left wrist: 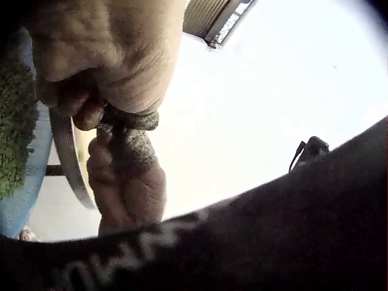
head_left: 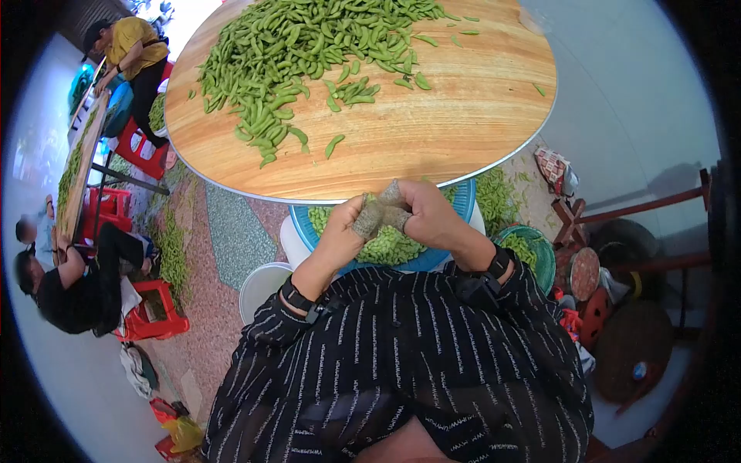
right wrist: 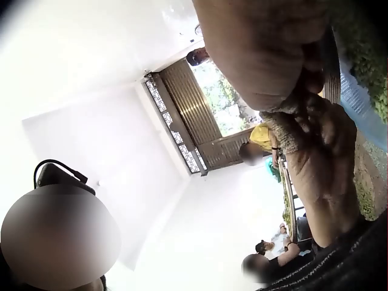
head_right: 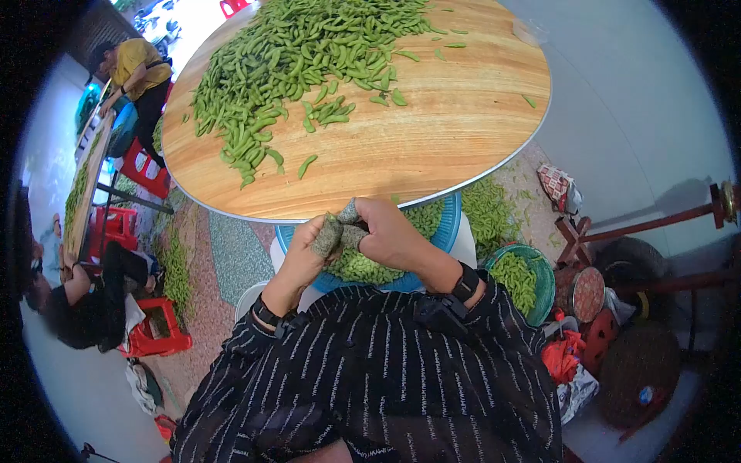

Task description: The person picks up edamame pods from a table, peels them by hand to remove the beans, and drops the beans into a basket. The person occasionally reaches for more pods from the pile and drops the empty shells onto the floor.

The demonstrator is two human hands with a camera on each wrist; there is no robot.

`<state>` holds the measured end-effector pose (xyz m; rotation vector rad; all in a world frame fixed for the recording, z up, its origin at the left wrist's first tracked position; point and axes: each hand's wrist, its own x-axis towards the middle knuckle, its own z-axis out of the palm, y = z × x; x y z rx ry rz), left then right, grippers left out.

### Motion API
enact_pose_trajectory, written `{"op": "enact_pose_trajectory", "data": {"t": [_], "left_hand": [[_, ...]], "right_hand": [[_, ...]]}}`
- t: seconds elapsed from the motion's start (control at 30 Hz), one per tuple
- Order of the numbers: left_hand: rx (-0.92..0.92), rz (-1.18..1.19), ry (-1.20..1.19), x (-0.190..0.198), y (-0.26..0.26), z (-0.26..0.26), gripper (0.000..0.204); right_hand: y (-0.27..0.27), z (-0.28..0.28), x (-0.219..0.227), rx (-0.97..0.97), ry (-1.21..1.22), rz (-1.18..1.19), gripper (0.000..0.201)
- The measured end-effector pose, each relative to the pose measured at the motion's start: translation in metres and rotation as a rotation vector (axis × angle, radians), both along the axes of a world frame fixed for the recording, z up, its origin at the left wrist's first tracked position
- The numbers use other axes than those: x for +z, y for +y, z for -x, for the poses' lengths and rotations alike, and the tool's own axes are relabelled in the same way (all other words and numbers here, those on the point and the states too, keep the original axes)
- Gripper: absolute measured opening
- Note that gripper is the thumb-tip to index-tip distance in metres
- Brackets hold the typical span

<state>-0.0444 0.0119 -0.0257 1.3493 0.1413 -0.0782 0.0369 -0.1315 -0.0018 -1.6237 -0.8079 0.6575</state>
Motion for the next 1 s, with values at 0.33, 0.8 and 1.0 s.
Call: {"op": "enact_pose_trajectory", "data": {"t": [0.33, 0.8, 1.0], "left_hand": [[-0.088, -0.261, -0.029, -0.015, -0.011, -0.002, 0.022], [-0.035, -0.368, -0.139, -0.051, -0.023, -0.017, 0.032], [-0.298, -0.931, -0.071, -0.060, 0.004, -0.013, 0.024]], "right_hand": [[-0.013, -0.011, -0.039, 0.006, 0.101, -0.215, 0.013], [-0.037, -0.011, -0.062, -0.065, -0.353, -0.054, 0.017], [-0.110, -0.025, -0.055, -0.123, -0.482, 0.436, 0.014]]}}
